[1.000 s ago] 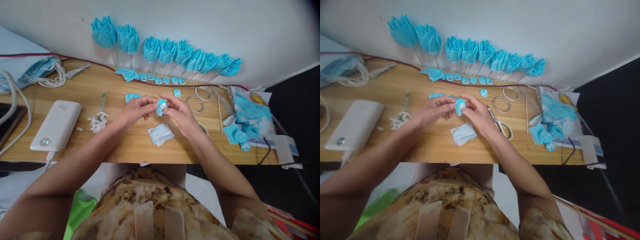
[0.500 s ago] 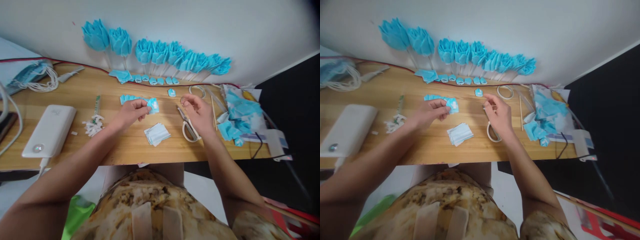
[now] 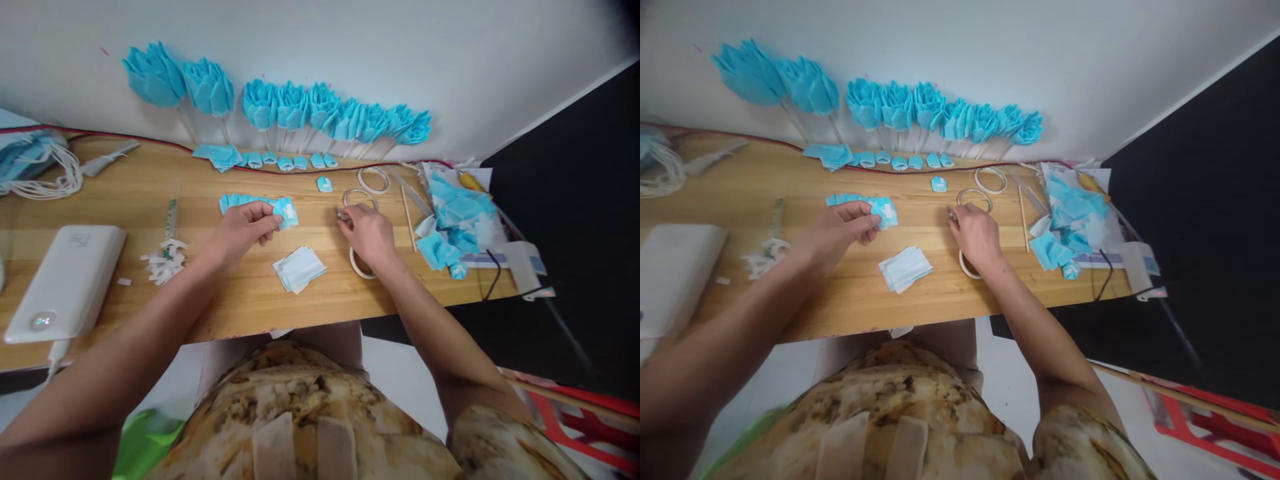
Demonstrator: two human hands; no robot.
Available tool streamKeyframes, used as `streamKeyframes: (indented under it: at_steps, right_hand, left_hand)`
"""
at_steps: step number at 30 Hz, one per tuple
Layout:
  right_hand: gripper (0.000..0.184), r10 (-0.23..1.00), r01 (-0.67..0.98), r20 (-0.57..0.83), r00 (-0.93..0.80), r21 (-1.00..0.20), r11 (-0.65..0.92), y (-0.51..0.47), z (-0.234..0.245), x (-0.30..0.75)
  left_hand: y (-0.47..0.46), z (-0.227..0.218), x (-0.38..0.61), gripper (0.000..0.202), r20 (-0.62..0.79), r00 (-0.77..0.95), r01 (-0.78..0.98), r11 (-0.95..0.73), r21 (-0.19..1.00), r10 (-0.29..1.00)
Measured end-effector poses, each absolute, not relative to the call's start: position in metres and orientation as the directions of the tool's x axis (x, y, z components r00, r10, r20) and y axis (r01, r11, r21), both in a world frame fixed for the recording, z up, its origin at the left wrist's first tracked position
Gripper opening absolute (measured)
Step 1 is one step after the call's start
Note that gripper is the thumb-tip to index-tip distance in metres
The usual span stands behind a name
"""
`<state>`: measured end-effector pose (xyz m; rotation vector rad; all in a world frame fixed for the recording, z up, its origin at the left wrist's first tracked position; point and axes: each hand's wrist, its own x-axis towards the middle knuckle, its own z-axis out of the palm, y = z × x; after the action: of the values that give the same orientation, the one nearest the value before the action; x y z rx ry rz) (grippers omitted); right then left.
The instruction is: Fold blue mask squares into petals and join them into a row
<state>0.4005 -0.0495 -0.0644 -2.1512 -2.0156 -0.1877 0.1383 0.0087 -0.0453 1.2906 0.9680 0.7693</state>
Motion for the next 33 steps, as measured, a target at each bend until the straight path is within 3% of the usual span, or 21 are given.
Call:
streamKeyframes:
  at_steps: [2,5,9,14,18,23,28,33]
  right_hand:
    - [0.017,0.970,0.997,0.232,0.069,0.017,-0.075,-0.048,-0.066,0.397]
    - [0.019,0.956,0.996,0.282,0.080,0.026,-0.091,-0.047,-0.071,0.397]
    - [0.020,0.938,0.992,0.323,0.125,-0.064,-0.110,-0.045,-0.079,0.401]
    - [0.020,0.940,0.972,0.273,0.206,-0.167,-0.165,-0.039,-0.086,0.410]
    - [0.023,0.891,0.934,0.347,0.291,-0.305,-0.186,-0.037,-0.090,0.416]
    - [0.015,0.868,0.892,0.471,0.159,-0.445,0.078,-0.056,-0.067,0.386]
    - [0.014,0.718,0.869,0.687,-0.113,-0.283,0.407,-0.074,-0.035,0.332]
    - [0.017,0.657,0.901,0.738,-0.152,-0.170,0.400,-0.067,-0.039,0.307]
  left_hand:
    - [0.008,-0.045,0.138,0.019,-0.151,0.421,0.046,0.146,0.988,0.894]
    - [0.008,-0.045,0.138,0.021,-0.154,0.430,0.032,0.156,0.987,0.890]
    - [0.007,-0.044,0.139,0.023,-0.150,0.438,0.018,0.158,0.987,0.886]
    - [0.005,-0.040,0.141,0.018,-0.186,0.441,0.029,0.193,0.981,0.878]
    - [0.004,-0.039,0.143,0.015,-0.179,0.447,-0.008,0.204,0.979,0.876]
    - [0.003,-0.041,0.145,0.017,-0.168,0.421,-0.022,0.195,0.981,0.892]
    - [0.000,-0.043,0.146,0.015,-0.061,0.329,0.040,0.050,0.998,0.943]
    - [-0.002,-0.047,0.146,0.018,0.121,0.250,0.093,-0.148,0.985,0.961]
